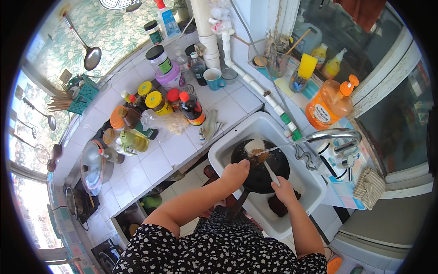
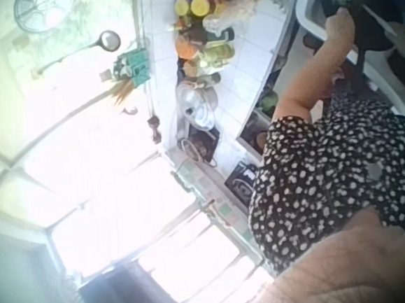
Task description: The person washes a wok and a ladle in the kitchen sink using a scrubber and running water. After rinsing, they wipe the wok with a cloth and hang the cloth on a window frame to dry.
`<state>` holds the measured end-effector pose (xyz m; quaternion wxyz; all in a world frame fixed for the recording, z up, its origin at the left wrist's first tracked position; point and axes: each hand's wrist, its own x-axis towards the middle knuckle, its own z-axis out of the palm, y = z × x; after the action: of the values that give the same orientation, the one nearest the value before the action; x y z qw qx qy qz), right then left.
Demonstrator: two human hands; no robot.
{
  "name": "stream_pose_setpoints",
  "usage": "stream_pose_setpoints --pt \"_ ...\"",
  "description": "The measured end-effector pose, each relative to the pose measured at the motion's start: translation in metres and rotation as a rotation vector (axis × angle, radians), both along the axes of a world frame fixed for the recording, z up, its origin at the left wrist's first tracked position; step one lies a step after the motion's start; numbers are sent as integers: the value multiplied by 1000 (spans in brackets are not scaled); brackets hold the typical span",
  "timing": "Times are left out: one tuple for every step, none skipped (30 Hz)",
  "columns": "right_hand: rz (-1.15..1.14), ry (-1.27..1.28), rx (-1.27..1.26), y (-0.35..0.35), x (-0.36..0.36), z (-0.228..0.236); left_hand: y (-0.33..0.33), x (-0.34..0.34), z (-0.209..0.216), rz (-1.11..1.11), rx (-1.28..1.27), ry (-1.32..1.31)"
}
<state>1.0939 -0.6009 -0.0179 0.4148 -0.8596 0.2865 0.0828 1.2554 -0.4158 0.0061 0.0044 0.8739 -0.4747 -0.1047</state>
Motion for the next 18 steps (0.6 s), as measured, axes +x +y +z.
stream_pose_setpoints --pt "27 19 6 2 -2 -2 -1 0 1 -29 15 -10" --pt "54 42 2 2 -4 2 0 10 -5 -10 44 -26" --pt "80 62 -7 0 -5 6 2 24 -18 8 68 -45" --pt "79 56 -13 -2 -8 4 1 31 -33 54 -6 -92" --pt "87 77 13 -1 -7 10 0 30 -32 60 3 -109" --pt "96 99 39 1 -7 21 -3 28 -31 67 12 -126" --pt "105 121 65 3 -6 27 -7 24 -32 73 21 -143" --pt "86 100 52 3 -7 22 -11 12 -38 64 -76 -170" --pt "63 80 41 5 -8 13 -15 -1 -35 24 -85 -166" --pt "40 60 29 5 -9 8 -19 -10 -31 -56 -77 -171" --pt "25 70 80 5 -9 9 -18 -15 -24 -135 -59 -179" --pt "11 80 130 3 -10 13 -18 -7 -20 -162 14 -192" --pt "-4 91 181 4 -11 18 -14 5 -22 -104 15 -193" --pt "7 55 156 7 -14 23 -10 19 -30 -48 7 -194" --pt "10 48 177 9 -16 24 -7 29 -41 11 -4 -192" --pt "13 40 197 12 -16 24 -6 37 -56 117 3 -60" --pt "11 28 220 12 -16 22 -9 32 -45 53 13 -56" --pt "-27 28 232 12 -17 17 -10 20 -25 -10 27 -50"
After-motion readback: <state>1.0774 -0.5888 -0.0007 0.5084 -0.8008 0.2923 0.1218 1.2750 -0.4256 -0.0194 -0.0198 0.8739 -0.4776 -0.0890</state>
